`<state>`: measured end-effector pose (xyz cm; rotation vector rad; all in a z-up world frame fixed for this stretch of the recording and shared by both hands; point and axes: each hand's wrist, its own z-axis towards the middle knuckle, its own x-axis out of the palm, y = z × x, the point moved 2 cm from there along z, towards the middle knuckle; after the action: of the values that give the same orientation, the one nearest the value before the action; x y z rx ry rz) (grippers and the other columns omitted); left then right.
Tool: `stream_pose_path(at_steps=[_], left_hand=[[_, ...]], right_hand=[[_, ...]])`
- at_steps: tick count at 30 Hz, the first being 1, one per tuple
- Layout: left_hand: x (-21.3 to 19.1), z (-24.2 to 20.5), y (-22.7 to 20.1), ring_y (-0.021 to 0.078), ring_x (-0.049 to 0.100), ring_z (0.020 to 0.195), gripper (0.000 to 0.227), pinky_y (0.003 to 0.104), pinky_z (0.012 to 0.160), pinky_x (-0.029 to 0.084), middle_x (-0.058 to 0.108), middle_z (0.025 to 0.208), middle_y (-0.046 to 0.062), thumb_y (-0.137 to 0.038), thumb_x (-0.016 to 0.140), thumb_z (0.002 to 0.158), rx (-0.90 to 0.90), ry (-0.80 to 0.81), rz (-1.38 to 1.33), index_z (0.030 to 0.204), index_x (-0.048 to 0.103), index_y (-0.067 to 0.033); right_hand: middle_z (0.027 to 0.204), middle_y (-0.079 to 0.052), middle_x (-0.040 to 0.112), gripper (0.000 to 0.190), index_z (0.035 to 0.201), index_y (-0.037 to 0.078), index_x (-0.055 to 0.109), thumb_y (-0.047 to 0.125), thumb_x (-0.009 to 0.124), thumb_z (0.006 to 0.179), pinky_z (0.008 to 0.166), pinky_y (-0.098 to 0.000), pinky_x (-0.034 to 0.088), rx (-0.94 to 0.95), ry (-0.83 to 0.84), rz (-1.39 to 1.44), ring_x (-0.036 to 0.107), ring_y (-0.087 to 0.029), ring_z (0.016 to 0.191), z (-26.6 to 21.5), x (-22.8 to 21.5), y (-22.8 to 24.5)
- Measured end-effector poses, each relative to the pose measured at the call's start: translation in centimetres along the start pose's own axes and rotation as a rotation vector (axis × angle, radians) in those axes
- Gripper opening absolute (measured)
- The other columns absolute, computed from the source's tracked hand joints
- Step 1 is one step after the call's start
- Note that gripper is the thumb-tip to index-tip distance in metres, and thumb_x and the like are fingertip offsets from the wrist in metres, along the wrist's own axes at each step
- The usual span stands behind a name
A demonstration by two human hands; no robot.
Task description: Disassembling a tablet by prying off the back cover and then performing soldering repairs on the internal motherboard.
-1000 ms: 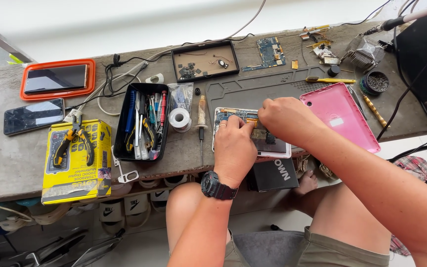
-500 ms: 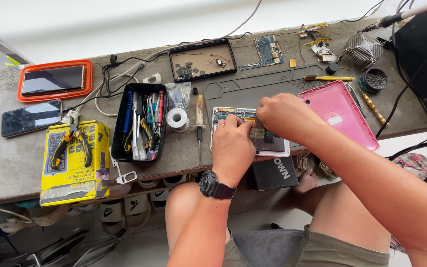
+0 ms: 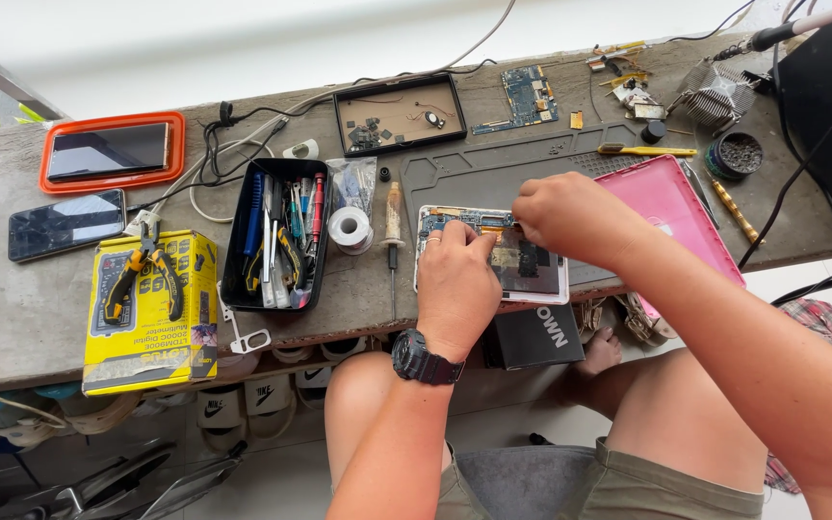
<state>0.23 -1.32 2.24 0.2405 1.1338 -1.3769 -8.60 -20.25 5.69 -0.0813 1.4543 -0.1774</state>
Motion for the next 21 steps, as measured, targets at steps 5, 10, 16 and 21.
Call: stream_pose_path(at_steps=[5,10,16,21], left_hand=[[-0.1,0.0,0.0,0.0339,0.066,0.089,0.028,0.045,0.073,0.059,0.055,0.094,0.003,-0.009,0.063,0.094,0.001,0.007,-0.004,0.105,0.086,-0.0206],[-0.1,0.0,-0.1,0.0352,0.066,0.089,0.028,0.047,0.073,0.059,0.055,0.094,0.003,-0.008,0.063,0.094,-0.002,0.01,-0.016,0.105,0.085,-0.0196],[0.3,0.0,0.1,0.035,0.067,0.091,0.031,0.046,0.073,0.059,0.055,0.096,0.003,-0.007,0.061,0.093,-0.007,0.021,-0.024,0.108,0.085,-0.02],[0.0,0.3,-0.4,0.0365,0.067,0.09,0.041,0.048,0.075,0.058,0.052,0.096,0.003,-0.004,0.058,0.092,0.008,0.006,-0.01,0.122,0.081,-0.0204]], right_hand=[[0.096,-0.005,0.079,0.014,0.092,0.015,0.076,0.025,0.069,0.097,0.078,-0.0495,0.064,0.096,0.026,0.174,0.079,-0.038,0.092,-0.4,-0.4,-1.0],[0.101,0.0,0.082,0.01,0.094,0.021,0.079,0.028,0.072,0.097,0.079,-0.0492,0.064,0.171,0.037,0.236,0.08,-0.036,0.095,-0.8,0.3,-1.4],[0.103,-0.005,0.082,0.009,0.098,0.019,0.079,0.025,0.073,0.098,0.08,-0.05,0.063,0.272,-0.058,0.402,0.078,-0.039,0.099,-2.4,-0.7,-0.4],[0.105,-0.005,0.075,0.012,0.112,0.021,0.084,0.02,0.078,0.102,0.081,-0.0419,0.062,0.409,-0.443,0.411,0.076,-0.032,0.096,-5.9,1.3,2.7]])
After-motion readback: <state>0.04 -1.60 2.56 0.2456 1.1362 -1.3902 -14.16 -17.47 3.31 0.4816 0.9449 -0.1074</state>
